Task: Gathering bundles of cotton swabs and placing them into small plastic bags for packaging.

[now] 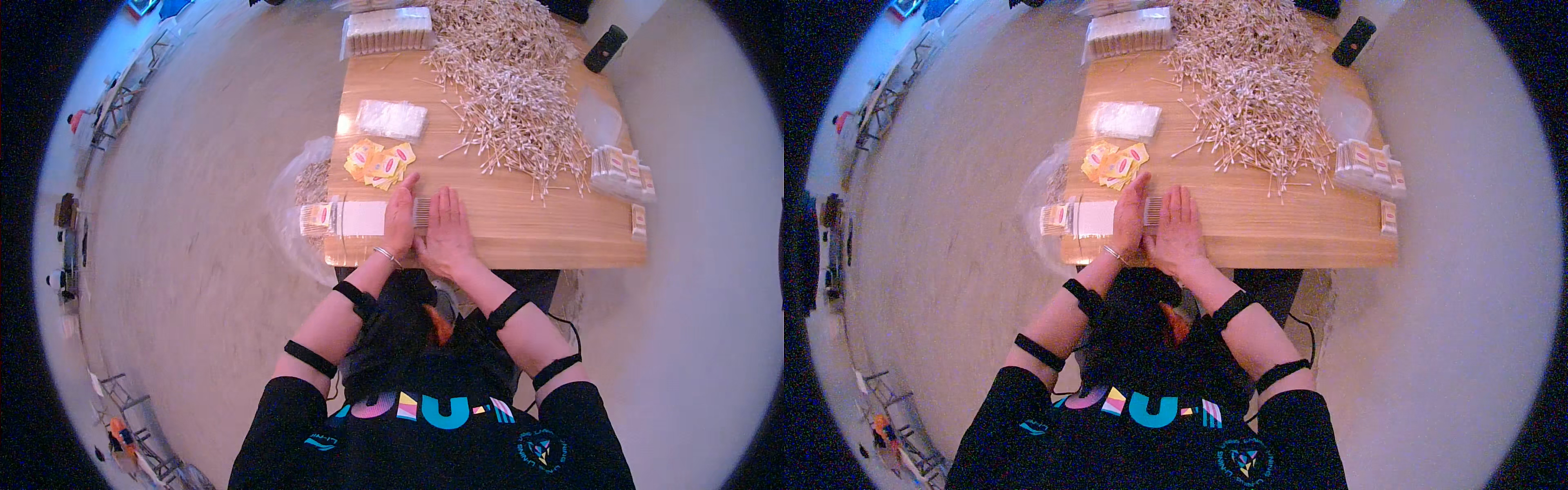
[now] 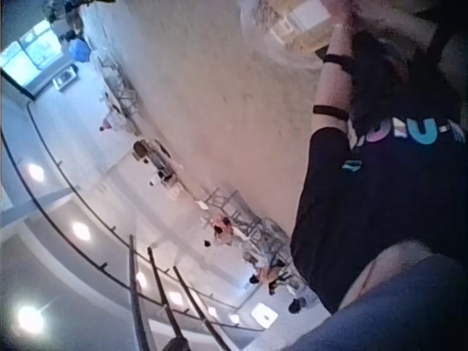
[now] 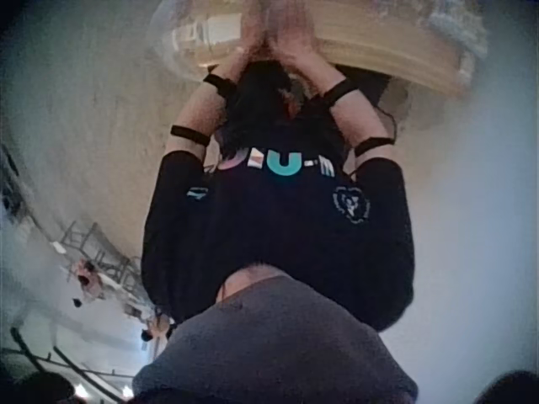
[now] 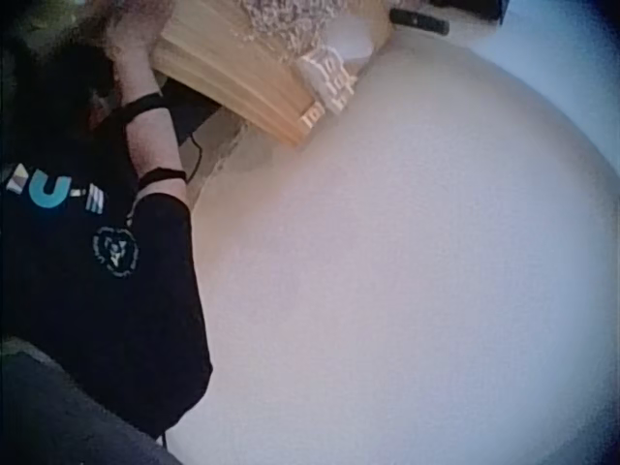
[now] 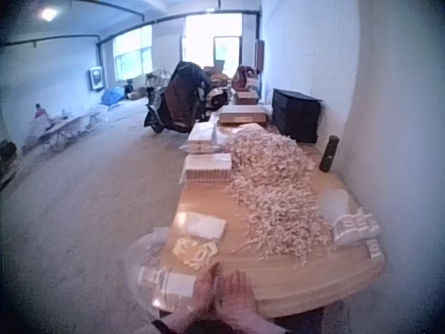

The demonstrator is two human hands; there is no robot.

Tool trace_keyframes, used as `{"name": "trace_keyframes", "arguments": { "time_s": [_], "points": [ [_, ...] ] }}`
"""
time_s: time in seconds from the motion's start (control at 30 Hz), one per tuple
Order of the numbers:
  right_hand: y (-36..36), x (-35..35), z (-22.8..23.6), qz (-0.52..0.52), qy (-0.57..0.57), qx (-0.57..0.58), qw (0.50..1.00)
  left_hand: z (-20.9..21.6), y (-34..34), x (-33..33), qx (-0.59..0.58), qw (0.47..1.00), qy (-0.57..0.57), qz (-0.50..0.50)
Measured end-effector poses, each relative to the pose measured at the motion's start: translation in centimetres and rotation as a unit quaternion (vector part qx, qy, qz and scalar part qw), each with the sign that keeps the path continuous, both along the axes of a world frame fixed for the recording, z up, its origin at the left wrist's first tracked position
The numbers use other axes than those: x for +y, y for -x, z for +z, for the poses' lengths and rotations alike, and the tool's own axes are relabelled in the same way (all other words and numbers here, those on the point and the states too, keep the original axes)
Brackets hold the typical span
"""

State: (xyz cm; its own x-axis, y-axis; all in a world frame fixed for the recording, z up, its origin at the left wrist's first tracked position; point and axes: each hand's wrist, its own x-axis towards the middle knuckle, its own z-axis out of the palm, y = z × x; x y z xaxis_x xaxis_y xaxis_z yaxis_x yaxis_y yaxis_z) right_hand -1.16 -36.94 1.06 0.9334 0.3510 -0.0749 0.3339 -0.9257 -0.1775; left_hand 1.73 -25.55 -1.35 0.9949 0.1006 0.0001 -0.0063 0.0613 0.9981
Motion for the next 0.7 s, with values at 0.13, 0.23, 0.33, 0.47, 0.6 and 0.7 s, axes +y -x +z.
{"name": "trace_keyframes", "arguments": {
  "time_s": [0.13, 0.23, 0.33, 0.47, 0.6, 0.7],
  "points": [
    [0.1, 0.0, -0.5, 0.010, -0.020, -0.012, 1.000, 0.1, 0.3, 0.5, -0.008, 0.999, -0.039, -0.001],
    [0.0, -0.2, -0.8, 0.011, -0.020, -0.009, 1.000, 0.3, 1.2, 1.3, -0.076, 0.984, -0.153, -0.039],
    [0.1, -0.1, -1.3, 0.006, -0.025, -0.022, 0.999, 0.5, 3.5, 2.9, -0.172, 0.919, -0.347, -0.079],
    [0.1, -0.2, -0.2, 0.010, 0.027, 0.014, 0.999, 2.8, 6.3, 3.4, -0.151, 0.844, -0.487, -0.165],
    [0.2, -0.4, -1.5, 0.023, 0.000, -0.046, 0.999, 2.8, 6.7, 3.1, -0.138, 0.826, -0.522, -0.163],
    [0.3, -0.2, -0.8, 0.025, 0.006, -0.028, 0.999, 2.8, 6.6, 3.1, -0.132, 0.826, -0.521, -0.171]
  ]
}}
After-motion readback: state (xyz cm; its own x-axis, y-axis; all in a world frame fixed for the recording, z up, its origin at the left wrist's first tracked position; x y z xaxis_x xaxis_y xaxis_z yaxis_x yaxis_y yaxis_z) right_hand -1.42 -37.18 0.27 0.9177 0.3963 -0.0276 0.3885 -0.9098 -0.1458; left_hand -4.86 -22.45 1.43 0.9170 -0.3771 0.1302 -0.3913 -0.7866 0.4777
